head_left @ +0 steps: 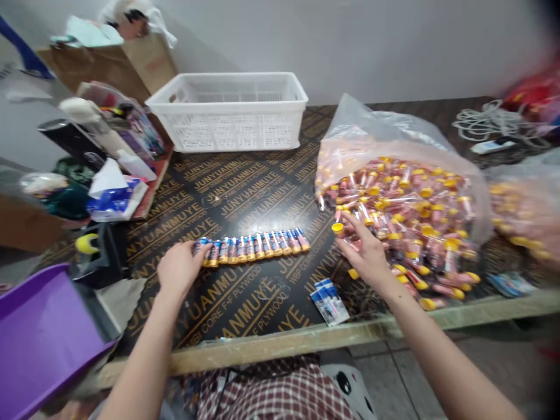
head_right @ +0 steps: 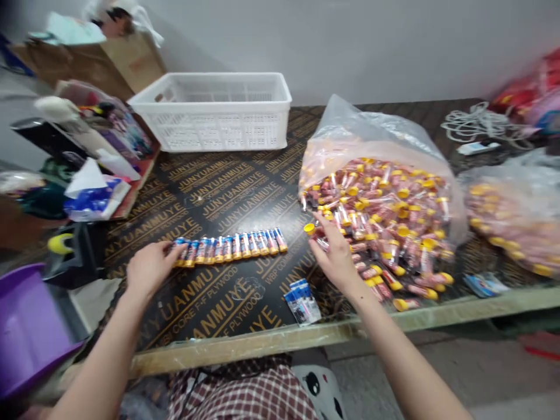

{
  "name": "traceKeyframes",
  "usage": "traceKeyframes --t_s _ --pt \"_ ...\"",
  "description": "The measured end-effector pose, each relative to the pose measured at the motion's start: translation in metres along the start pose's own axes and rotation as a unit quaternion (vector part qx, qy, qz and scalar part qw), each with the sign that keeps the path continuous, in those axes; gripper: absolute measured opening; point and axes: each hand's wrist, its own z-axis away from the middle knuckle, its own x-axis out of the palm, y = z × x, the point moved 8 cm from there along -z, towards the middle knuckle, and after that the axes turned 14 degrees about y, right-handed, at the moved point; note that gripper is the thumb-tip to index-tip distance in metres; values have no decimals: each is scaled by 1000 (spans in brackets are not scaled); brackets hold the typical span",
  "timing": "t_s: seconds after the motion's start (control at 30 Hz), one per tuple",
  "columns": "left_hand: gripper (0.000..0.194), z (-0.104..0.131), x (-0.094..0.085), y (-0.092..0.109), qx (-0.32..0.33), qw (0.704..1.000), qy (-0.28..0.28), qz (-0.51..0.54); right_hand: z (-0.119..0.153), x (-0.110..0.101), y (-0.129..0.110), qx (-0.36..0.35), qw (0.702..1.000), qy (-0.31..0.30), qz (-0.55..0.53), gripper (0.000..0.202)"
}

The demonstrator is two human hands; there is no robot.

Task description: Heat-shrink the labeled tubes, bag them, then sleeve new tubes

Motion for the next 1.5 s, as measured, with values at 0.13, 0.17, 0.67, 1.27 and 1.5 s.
traceKeyframes --t_s 0.13,0.17,0.67,1.27,1.5 --pt "46 25 -23 40 5 978 154 140 31 -36 6 116 992 51 -23 57" --pt "40 38 -21 60 21 969 141 203 38 -40 9 142 987 59 -40 59" --pt "10 158 46 212 168 915 -206 304 93 -48 36 257 959 42 -109 39" --pt "34 137 68 167 -268 634 -298 662 103 -34 -5 216 957 56 -184 24" --pt "33 122 61 151 -337 568 -274 699 109 -15 -26 167 968 30 -187 27"
